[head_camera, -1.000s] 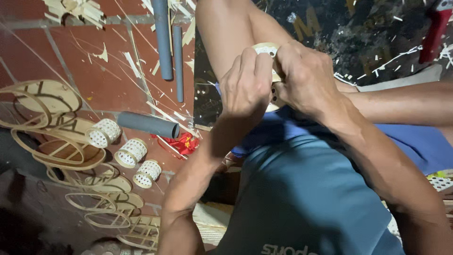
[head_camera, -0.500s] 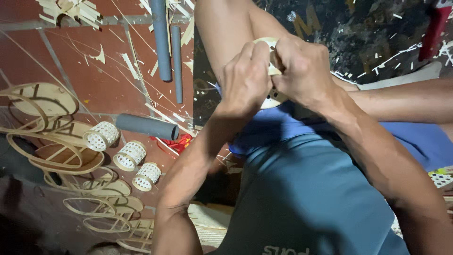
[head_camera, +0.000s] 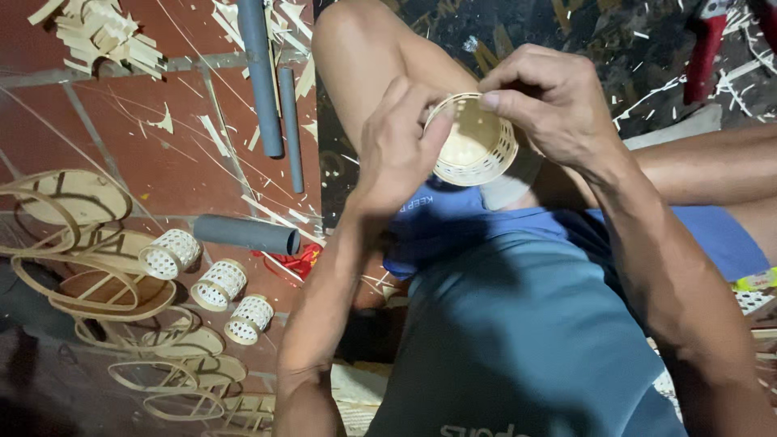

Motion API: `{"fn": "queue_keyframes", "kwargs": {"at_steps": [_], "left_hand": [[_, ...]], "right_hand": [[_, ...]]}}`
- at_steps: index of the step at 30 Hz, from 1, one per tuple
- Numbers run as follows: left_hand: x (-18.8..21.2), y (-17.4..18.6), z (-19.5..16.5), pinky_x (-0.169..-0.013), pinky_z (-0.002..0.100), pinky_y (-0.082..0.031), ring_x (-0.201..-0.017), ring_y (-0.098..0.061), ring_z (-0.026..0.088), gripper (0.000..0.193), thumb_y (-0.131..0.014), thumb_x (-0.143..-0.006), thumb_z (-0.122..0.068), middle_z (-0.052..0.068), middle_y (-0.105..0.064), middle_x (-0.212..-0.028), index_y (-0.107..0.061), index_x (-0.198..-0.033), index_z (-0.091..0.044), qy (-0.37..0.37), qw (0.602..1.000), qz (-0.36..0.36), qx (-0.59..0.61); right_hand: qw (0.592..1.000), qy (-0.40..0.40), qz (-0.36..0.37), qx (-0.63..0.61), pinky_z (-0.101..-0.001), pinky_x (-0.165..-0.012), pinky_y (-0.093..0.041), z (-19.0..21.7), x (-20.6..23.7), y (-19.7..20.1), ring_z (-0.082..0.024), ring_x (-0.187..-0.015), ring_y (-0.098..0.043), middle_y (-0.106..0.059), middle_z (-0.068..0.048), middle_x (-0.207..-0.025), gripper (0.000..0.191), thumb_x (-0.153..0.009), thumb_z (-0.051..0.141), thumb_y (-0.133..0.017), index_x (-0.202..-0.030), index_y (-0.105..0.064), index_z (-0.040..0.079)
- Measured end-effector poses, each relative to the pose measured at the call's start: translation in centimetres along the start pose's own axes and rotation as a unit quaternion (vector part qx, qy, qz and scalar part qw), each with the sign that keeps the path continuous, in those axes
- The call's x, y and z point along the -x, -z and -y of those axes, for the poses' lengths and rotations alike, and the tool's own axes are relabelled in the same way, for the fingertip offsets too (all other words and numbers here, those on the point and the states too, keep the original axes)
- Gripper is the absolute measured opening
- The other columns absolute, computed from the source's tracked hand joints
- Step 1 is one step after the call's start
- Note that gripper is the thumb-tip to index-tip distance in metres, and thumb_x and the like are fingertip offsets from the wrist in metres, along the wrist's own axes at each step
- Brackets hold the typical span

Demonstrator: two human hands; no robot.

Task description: The person sits on the floor assembling small woven bamboo baskets. They trim bamboo strips with pliers, bend a strip into a rim, fit the rim around the top of a perforated basket, press it into place, and apply glue from a squeeze bottle along the basket's inner rim.

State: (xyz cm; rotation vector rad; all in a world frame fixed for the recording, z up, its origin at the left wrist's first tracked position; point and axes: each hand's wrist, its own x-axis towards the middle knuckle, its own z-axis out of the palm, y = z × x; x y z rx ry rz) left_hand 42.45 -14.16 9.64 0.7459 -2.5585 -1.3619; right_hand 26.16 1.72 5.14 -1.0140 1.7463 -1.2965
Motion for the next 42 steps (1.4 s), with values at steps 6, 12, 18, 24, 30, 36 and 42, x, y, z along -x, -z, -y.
{"fn": "queue_keyframes", "kwargs": {"at_steps": [6, 12, 18, 24, 30, 36, 42], "left_hand": [[1.2, -1.1, -1.2, -0.073, 0.048, -0.054, -0.085, -0.067, 0.037, 0.016, -0.066, -0.102, -0.005, 0.017, -0.059, -0.099, -0.061, -0.117, -0.003, -0.112, 0.989, -0.038, -0.090], [0.3, -2.2, -1.0, -0.051, 0.049, -0.051, -0.064, -0.069, 0.035, 0.013, -0.059, -0.099, -0.017, 0.014, -0.065, -0.081, -0.059, -0.098, -0.005, -0.116, 0.965, 0.077, -0.222], [0.7, -2.9, -0.2, -0.054, 0.047, -0.052, -0.065, -0.069, 0.033, 0.007, -0.058, -0.091, -0.005, 0.014, -0.065, -0.079, -0.057, -0.098, -0.003, -0.130, 0.965, 0.075, -0.215], [1.9, -1.9, 0.0, -0.057, 0.045, -0.052, -0.067, -0.068, 0.031, 0.038, -0.060, -0.090, -0.003, 0.014, -0.065, -0.083, -0.057, -0.127, 0.006, -0.165, 0.971, 0.023, -0.170], [3.1, -1.6, -1.9, -0.055, 0.041, -0.052, -0.052, -0.063, 0.025, 0.038, -0.064, -0.102, 0.002, 0.011, -0.063, -0.067, -0.060, -0.139, 0.006, -0.097, 0.959, -0.099, -0.246], [3.1, -0.9, -2.4, -0.070, 0.042, -0.056, -0.077, -0.068, 0.033, 0.032, -0.064, -0.103, -0.003, 0.019, -0.068, -0.097, -0.057, -0.133, 0.004, -0.162, 0.977, -0.076, -0.114], [1.2, 0.1, -0.3, -0.077, 0.046, -0.055, -0.089, -0.068, 0.038, 0.025, -0.069, -0.097, -0.006, 0.017, -0.065, -0.100, -0.065, -0.122, -0.005, -0.118, 0.991, -0.011, -0.062]], "right_hand": [[0.982, -0.039, -0.047, 0.178, -0.0343, -0.073, -0.052, 1.5, 1.9, -0.6, -0.025, -0.081, -0.066, -0.064, -0.013, -0.089, 0.017, -0.091, 0.004, -0.080, -0.101, -0.067, 0.000], [0.958, -0.004, -0.002, 0.287, -0.0513, -0.069, -0.050, 2.3, 0.4, -1.2, -0.045, -0.083, -0.065, -0.066, -0.021, -0.089, 0.029, -0.077, 0.007, -0.083, -0.092, -0.059, -0.001], [0.959, -0.033, 0.006, 0.280, -0.0522, -0.071, -0.051, 0.2, 0.5, -1.9, -0.044, -0.082, -0.067, -0.067, -0.021, -0.085, 0.028, -0.079, 0.008, -0.084, -0.088, -0.059, 0.000], [0.982, -0.013, 0.009, 0.187, -0.0386, -0.069, -0.052, 3.0, 0.0, -1.0, -0.030, -0.077, -0.065, -0.063, -0.017, -0.086, 0.026, -0.084, 0.003, -0.084, -0.098, -0.061, -0.002], [0.997, -0.068, -0.038, 0.007, -0.0275, -0.082, -0.052, 4.3, 3.2, 2.0, -0.017, -0.095, -0.063, -0.065, -0.011, -0.104, 0.034, -0.094, 0.007, -0.079, -0.125, -0.068, -0.001], [0.989, 0.046, -0.032, 0.139, -0.0270, -0.080, -0.053, 1.0, 4.3, 0.8, -0.017, -0.092, -0.068, -0.069, -0.013, -0.101, 0.014, -0.102, 0.004, -0.077, -0.114, -0.074, -0.003], [0.962, -0.221, 0.008, -0.162, -0.0255, -0.068, -0.050, 0.6, 1.3, 1.1, -0.009, -0.076, -0.061, -0.067, -0.003, -0.085, 0.019, -0.095, 0.010, -0.078, -0.109, -0.074, -0.002]]}}
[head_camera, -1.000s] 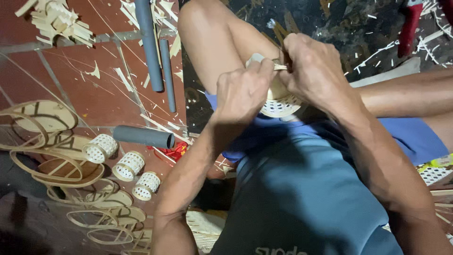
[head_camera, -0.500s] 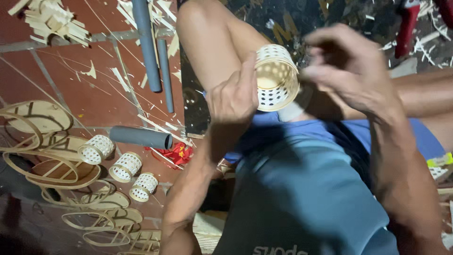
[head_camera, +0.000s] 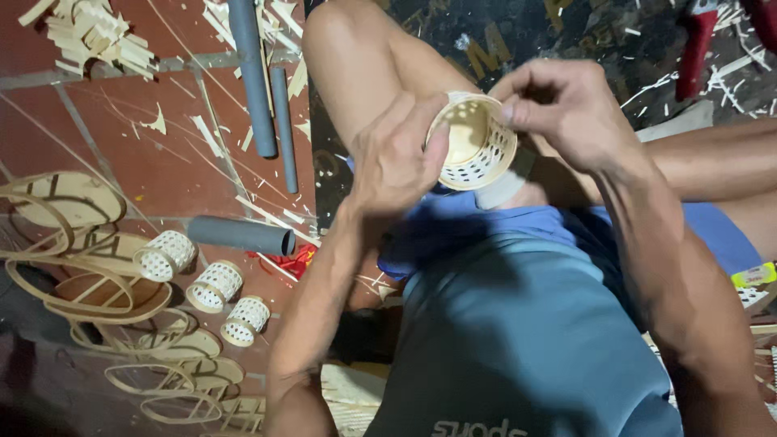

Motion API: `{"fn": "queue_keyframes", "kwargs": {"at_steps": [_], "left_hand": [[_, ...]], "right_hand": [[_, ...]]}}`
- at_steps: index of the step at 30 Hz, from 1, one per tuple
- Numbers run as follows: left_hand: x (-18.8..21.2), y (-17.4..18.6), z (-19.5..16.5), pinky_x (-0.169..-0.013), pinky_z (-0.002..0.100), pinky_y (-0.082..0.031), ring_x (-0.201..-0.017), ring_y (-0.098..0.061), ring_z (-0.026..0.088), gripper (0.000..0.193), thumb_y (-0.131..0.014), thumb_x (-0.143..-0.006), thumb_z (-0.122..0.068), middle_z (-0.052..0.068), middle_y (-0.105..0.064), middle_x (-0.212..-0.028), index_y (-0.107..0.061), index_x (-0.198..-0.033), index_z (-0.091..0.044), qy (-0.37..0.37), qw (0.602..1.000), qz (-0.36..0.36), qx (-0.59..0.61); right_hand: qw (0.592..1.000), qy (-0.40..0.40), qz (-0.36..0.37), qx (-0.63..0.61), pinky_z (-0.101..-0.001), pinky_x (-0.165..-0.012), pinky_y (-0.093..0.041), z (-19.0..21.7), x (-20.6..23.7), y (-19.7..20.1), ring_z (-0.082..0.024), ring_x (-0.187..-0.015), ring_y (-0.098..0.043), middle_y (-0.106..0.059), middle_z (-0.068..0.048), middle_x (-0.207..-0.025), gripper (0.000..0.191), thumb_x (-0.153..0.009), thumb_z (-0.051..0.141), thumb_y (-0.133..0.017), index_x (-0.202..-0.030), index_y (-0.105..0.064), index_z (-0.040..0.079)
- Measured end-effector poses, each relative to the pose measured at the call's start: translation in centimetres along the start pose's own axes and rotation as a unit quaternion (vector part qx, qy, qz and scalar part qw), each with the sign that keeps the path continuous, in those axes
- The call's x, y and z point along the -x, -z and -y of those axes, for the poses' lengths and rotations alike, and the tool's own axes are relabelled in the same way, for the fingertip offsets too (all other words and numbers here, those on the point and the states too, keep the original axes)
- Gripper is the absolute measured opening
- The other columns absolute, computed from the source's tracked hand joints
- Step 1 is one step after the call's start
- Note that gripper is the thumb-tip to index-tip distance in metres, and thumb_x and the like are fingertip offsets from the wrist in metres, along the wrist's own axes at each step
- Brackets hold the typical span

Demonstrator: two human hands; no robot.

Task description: The person sits on the floor assembling small woven bamboo baskets. They trim bamboo strips with pliers, bend a strip into a rim, fit the rim around the top of a perforated basket, press it into place, and apply glue from a squeeze bottle along the basket's inner rim.

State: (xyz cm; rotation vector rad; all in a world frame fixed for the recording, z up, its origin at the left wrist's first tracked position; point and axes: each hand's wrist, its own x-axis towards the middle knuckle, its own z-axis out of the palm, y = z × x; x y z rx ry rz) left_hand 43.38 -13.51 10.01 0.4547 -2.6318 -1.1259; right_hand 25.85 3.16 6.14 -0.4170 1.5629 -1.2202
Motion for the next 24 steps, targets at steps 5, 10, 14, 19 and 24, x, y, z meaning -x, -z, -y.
{"fn": "queue_keyframes", "kwargs": {"at_steps": [5, 10, 14, 19, 24], "left_hand": [[-2.9, -1.8, 2.0, -0.075, 0.049, -0.052, -0.088, -0.066, 0.040, 0.015, -0.073, -0.090, -0.007, 0.018, -0.064, -0.096, -0.063, -0.101, -0.007, 0.026, 0.999, 0.039, 0.014], [-4.4, -3.4, 3.5, -0.072, 0.048, -0.051, -0.084, -0.065, 0.039, 0.022, -0.075, -0.081, -0.002, 0.015, -0.063, -0.085, -0.056, -0.091, -0.002, 0.012, 0.997, 0.068, 0.042], [-3.4, -3.6, 4.2, -0.073, 0.047, -0.051, -0.086, -0.064, 0.039, 0.024, -0.074, -0.082, 0.001, 0.015, -0.062, -0.088, -0.055, -0.094, -0.002, -0.018, 0.995, 0.079, 0.065], [-3.2, -3.2, 4.4, -0.072, 0.046, -0.051, -0.085, -0.064, 0.038, 0.022, -0.076, -0.082, -0.001, 0.015, -0.063, -0.090, -0.058, -0.094, -0.003, -0.037, 0.994, 0.081, 0.064], [-4.4, -2.3, 2.7, -0.075, 0.044, -0.053, -0.087, -0.066, 0.035, 0.017, -0.071, -0.087, -0.001, 0.015, -0.064, -0.093, -0.063, -0.103, -0.005, -0.027, 0.998, 0.019, 0.057]], "right_hand": [[0.993, 0.022, 0.075, 0.088, -0.0249, -0.069, -0.053, 1.0, -2.6, 1.5, -0.008, -0.076, -0.063, -0.068, -0.003, -0.085, 0.015, -0.091, 0.003, -0.075, -0.103, -0.072, -0.003], [0.989, -0.026, 0.118, 0.083, -0.0264, -0.063, -0.055, 1.4, -4.0, 2.1, -0.011, -0.069, -0.066, -0.069, -0.005, -0.080, 0.016, -0.086, 0.004, -0.079, -0.096, -0.070, -0.003], [0.981, -0.073, 0.166, 0.069, -0.0269, -0.060, -0.055, 0.6, -5.0, 2.1, -0.013, -0.065, -0.067, -0.069, -0.007, -0.078, 0.017, -0.084, 0.003, -0.080, -0.093, -0.067, -0.003], [0.980, -0.040, 0.177, 0.086, -0.0278, -0.060, -0.057, -0.6, -4.8, 1.7, -0.014, -0.065, -0.067, -0.069, -0.010, -0.079, 0.015, -0.086, 0.003, -0.078, -0.093, -0.067, -0.003], [0.998, 0.046, 0.043, -0.023, -0.0269, -0.073, -0.060, 1.1, -1.6, 2.8, -0.012, -0.079, -0.072, -0.071, -0.006, -0.092, 0.012, -0.100, 0.007, -0.070, -0.108, -0.070, -0.002]]}}
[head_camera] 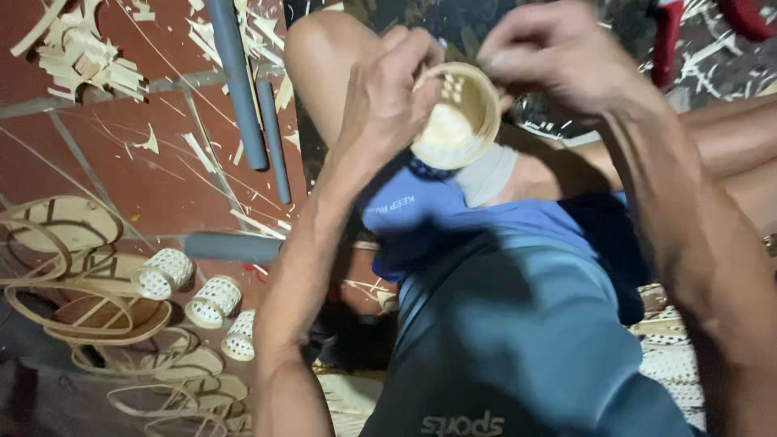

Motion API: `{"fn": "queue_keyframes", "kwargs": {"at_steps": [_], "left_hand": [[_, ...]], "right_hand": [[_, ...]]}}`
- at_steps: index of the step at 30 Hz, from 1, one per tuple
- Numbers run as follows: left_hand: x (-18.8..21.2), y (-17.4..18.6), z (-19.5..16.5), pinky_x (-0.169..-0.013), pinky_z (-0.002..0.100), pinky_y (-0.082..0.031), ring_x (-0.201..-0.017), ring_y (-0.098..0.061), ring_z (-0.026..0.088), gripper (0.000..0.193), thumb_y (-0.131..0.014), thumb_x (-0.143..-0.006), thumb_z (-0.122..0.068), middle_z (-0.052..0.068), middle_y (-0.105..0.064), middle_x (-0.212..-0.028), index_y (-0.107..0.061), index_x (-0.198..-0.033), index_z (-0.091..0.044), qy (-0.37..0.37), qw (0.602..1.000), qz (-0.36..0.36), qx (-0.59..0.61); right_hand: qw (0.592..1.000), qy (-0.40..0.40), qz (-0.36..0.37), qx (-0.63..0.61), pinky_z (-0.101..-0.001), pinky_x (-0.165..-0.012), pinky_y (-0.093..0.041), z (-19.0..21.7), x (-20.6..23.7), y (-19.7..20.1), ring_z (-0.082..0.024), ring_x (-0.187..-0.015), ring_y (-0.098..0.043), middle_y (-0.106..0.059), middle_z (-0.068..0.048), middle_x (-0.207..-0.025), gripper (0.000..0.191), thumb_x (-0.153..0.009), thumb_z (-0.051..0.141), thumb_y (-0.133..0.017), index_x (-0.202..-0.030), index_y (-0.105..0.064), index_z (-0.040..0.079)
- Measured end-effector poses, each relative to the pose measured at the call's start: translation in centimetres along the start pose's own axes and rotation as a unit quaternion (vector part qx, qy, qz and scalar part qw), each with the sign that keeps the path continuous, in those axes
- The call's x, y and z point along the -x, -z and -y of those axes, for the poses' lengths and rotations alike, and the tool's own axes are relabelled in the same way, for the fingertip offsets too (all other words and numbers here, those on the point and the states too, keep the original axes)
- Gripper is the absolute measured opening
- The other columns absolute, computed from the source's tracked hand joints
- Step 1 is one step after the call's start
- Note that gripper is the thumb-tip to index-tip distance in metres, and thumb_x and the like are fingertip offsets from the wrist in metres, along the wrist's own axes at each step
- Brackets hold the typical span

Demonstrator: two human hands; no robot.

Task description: The person sits on the floor assembling small woven bamboo baskets. They trim bamboo strips with pliers, bend a strip into a rim, fit the rim around the top of a perforated basket, press it into place, and apply glue from a squeeze bottle along the basket's inner rim.

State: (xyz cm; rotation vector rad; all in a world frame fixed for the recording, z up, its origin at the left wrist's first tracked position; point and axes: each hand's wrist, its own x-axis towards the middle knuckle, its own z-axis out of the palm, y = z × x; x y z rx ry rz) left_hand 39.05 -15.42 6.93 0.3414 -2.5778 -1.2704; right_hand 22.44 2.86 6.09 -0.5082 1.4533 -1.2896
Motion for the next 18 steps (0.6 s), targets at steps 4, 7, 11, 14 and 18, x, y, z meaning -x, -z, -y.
{"fn": "queue_keyframes", "kwargs": {"at_steps": [4, 7, 11, 14, 18], "left_hand": [[-1.3, -0.8, -2.9, -0.079, 0.043, -0.056, -0.088, -0.067, 0.033, 0.039, -0.062, -0.089, 0.002, 0.014, -0.065, -0.098, -0.067, -0.125, -0.009, 0.020, 0.998, -0.067, 0.000], [-2.6, -1.4, -4.3, -0.082, 0.045, -0.057, -0.089, -0.070, 0.035, 0.038, -0.066, -0.090, -0.006, 0.016, -0.068, -0.095, -0.068, -0.128, -0.008, 0.051, 0.998, 0.021, 0.013], [-3.0, -0.9, -4.7, -0.085, 0.044, -0.056, -0.098, -0.073, 0.036, 0.032, -0.067, -0.093, -0.018, 0.020, -0.075, -0.105, -0.068, -0.123, -0.004, 0.037, 0.987, 0.153, 0.023], [-2.8, -0.3, -4.6, -0.082, 0.046, -0.055, -0.094, -0.072, 0.038, 0.031, -0.067, -0.094, -0.023, 0.022, -0.075, -0.100, -0.072, -0.118, -0.005, 0.055, 0.976, 0.208, -0.031], [-2.6, 0.4, -4.6, -0.079, 0.044, -0.057, -0.087, -0.074, 0.035, 0.026, -0.066, -0.091, -0.019, 0.019, -0.075, -0.091, -0.074, -0.112, -0.007, 0.079, 0.965, 0.248, -0.023]], "right_hand": [[0.990, 0.078, -0.106, 0.045, -0.0242, -0.070, -0.054, 1.6, 4.1, 1.2, -0.010, -0.079, -0.065, -0.070, -0.006, -0.096, 0.019, -0.103, 0.011, -0.068, -0.116, -0.068, -0.004], [0.971, 0.089, -0.126, 0.182, -0.0238, -0.069, -0.051, 1.2, 5.8, 1.5, -0.008, -0.080, -0.061, -0.067, -0.007, -0.090, 0.021, -0.099, 0.012, -0.075, -0.110, -0.070, -0.006], [0.970, -0.018, -0.095, 0.225, -0.0265, -0.057, -0.049, 0.9, 5.7, 2.8, -0.008, -0.065, -0.060, -0.068, -0.004, -0.076, 0.018, -0.096, 0.017, -0.073, -0.104, -0.075, 0.001], [0.970, -0.055, -0.028, 0.234, -0.0292, -0.053, -0.044, 1.0, 4.7, 2.9, -0.008, -0.062, -0.055, -0.066, -0.005, -0.070, 0.019, -0.094, 0.020, -0.073, -0.101, -0.078, 0.002], [0.953, -0.091, 0.010, 0.289, -0.0309, -0.048, -0.043, 1.5, 4.1, 1.5, -0.011, -0.056, -0.056, -0.067, -0.006, -0.066, 0.020, -0.092, 0.020, -0.074, -0.102, -0.079, 0.003]]}}
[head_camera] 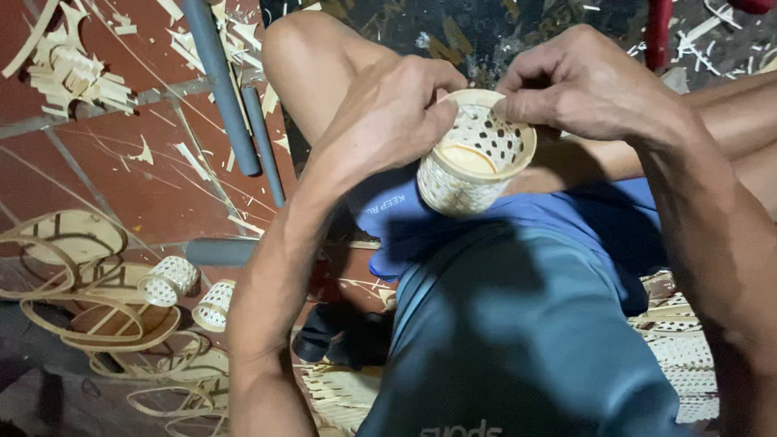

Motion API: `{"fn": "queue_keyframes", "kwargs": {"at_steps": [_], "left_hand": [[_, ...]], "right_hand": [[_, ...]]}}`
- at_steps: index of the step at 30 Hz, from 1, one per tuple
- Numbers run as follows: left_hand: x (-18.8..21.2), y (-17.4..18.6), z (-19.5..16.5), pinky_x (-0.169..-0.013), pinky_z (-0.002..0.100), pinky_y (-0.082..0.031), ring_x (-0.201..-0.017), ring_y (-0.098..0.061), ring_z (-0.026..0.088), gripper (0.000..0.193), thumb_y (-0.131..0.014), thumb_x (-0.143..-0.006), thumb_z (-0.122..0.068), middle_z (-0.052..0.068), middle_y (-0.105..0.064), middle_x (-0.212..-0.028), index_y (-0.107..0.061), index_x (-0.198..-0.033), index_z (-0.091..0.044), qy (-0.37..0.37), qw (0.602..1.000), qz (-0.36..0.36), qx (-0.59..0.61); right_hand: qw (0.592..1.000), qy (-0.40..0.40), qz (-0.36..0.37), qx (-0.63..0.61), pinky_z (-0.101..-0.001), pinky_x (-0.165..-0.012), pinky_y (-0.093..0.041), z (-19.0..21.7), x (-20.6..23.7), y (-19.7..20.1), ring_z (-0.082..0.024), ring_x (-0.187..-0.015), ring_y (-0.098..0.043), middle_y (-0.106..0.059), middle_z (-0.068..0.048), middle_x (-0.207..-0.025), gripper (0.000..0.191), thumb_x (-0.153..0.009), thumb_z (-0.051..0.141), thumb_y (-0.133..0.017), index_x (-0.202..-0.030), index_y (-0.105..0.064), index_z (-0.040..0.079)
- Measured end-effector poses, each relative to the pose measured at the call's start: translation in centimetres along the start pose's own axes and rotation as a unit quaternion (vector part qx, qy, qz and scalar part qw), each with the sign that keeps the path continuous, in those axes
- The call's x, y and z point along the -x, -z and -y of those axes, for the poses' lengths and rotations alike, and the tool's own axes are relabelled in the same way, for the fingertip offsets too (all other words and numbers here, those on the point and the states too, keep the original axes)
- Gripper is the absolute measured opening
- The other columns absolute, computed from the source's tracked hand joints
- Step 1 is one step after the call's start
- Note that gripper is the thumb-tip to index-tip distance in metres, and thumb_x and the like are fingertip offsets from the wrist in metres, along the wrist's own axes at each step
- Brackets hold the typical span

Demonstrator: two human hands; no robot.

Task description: The person sits on the floor assembling small woven bamboo baskets. They trim bamboo strips with pliers, bend a strip into a rim, fit the rim around the top of a perforated basket, press it into place, and apply glue from a squeeze bottle along the basket's inner rim.

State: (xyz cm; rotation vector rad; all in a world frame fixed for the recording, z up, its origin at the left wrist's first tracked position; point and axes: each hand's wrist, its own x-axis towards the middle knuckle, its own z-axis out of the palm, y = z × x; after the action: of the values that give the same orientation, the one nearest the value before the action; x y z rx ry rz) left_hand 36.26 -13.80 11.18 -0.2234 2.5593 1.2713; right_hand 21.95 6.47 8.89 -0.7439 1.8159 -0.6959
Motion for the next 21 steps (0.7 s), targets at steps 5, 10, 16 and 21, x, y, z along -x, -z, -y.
{"fn": "queue_keyframes", "kwargs": {"at_steps": [5, 10, 16, 21], "left_hand": [[1.5, 0.1, -0.5, -0.077, 0.044, -0.057, -0.086, -0.073, 0.036, 0.028, -0.064, -0.092, -0.011, 0.019, -0.074, -0.091, -0.071, -0.118, -0.004, -0.080, 0.995, -0.038, 0.044], [2.9, -1.3, -1.2, -0.079, 0.043, -0.060, -0.092, -0.074, 0.035, 0.026, -0.061, -0.098, -0.006, 0.016, -0.074, -0.100, -0.069, -0.123, -0.012, -0.159, 0.983, -0.086, 0.039], [4.3, -3.6, -1.4, -0.054, 0.050, -0.050, -0.066, -0.066, 0.038, 0.037, -0.067, -0.086, -0.010, 0.016, -0.065, -0.080, -0.068, -0.123, -0.008, -0.138, 0.986, -0.030, -0.089], [6.2, -5.1, -2.8, -0.059, 0.044, -0.054, -0.072, -0.069, 0.034, 0.035, -0.065, -0.091, -0.003, 0.014, -0.064, -0.084, -0.064, -0.125, -0.001, -0.159, 0.980, -0.093, -0.076]], "right_hand": [[0.998, 0.038, 0.020, 0.045, -0.0335, -0.055, -0.050, 1.1, 0.6, 0.2, -0.017, -0.060, -0.065, -0.072, -0.011, -0.073, 0.023, -0.090, 0.020, -0.073, -0.104, -0.078, 0.002], [0.986, 0.137, 0.004, 0.095, -0.0379, -0.060, -0.054, 0.8, 1.8, -0.1, -0.026, -0.065, -0.072, -0.074, -0.018, -0.080, 0.025, -0.093, 0.021, -0.071, -0.107, -0.076, 0.001], [0.952, 0.237, -0.033, 0.192, -0.0421, -0.060, -0.055, -0.3, 2.4, -2.3, -0.031, -0.063, -0.069, -0.069, -0.015, -0.071, 0.016, -0.092, 0.016, -0.070, -0.086, -0.073, 0.002], [0.942, 0.267, -0.079, 0.185, -0.0439, -0.057, -0.053, -0.9, 5.2, -3.7, -0.036, -0.066, -0.066, -0.066, -0.016, -0.077, 0.014, -0.091, 0.016, -0.073, -0.088, -0.070, 0.003]]}}
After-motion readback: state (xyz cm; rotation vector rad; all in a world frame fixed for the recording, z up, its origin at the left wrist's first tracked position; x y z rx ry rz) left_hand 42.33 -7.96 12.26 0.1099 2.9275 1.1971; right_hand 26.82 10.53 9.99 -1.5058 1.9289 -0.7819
